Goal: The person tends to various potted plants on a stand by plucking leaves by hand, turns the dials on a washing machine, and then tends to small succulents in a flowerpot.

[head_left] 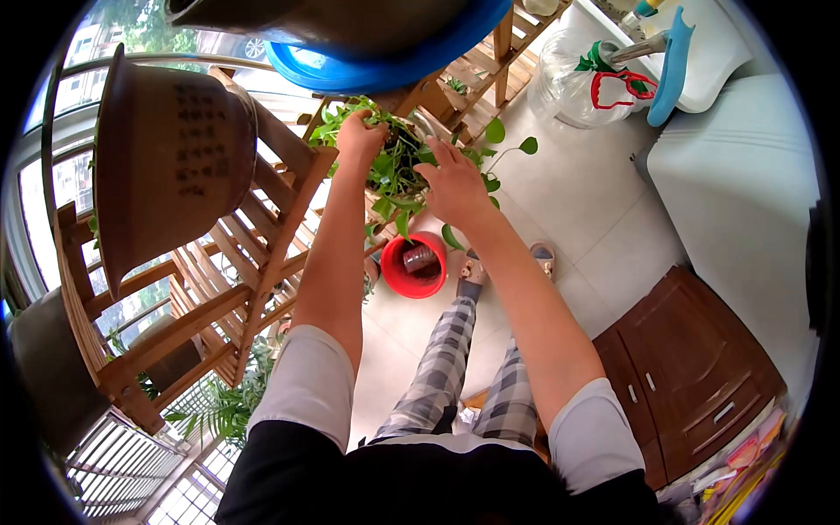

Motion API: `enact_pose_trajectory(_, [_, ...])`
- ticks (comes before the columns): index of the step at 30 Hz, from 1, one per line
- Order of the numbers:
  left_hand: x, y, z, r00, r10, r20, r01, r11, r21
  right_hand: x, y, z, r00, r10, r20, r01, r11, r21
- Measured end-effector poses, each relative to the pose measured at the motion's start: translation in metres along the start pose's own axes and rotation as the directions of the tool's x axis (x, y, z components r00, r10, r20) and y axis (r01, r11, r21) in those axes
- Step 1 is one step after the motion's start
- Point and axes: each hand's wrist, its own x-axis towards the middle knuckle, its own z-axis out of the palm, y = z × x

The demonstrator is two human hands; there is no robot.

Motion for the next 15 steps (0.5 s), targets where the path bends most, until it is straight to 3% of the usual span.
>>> enact_pose_trajectory(1, [-0.001,0.004,0.000,1.000,-0.001,0.002,0.001,1.000,0.000,0.000,-0.001,0.002,1.000,0.001,0.002,-0.001,1.000,0.000])
enact_pose_trajectory(3, [-0.003,0.015,0.002,0.993,0.006,-0.114,0.020,0.974,0.227,-0.002,-0.002,0.005,1.000,-0.012,0.023,0.013,1.000,-0.027])
enact_pose_trajectory(5, [-0.003,0.018,0.003,0.995,-0.020,-0.101,0.042,0.976,0.214,-0.006,-0.003,0.010,1.000,-0.019,0.001,0.019,1.000,-0.018])
enact_pose_trajectory(8, [-0.002,0.019,0.010,0.974,-0.006,-0.225,0.077,0.949,0.307,-0.004,-0.006,0.010,0.999,-0.018,-0.031,0.019,1.000,0.008])
enact_pose_trajectory(11, [-0.005,0.029,0.007,0.974,-0.070,-0.214,0.151,0.909,0.388,-0.006,-0.008,0.012,0.997,-0.003,-0.080,0.008,0.998,0.058])
enact_pose_trajectory(15, [-0.006,0.028,0.009,0.966,-0.105,-0.234,0.187,0.913,0.362,-0.007,-0.011,0.012,0.990,-0.004,-0.142,0.018,0.995,0.099])
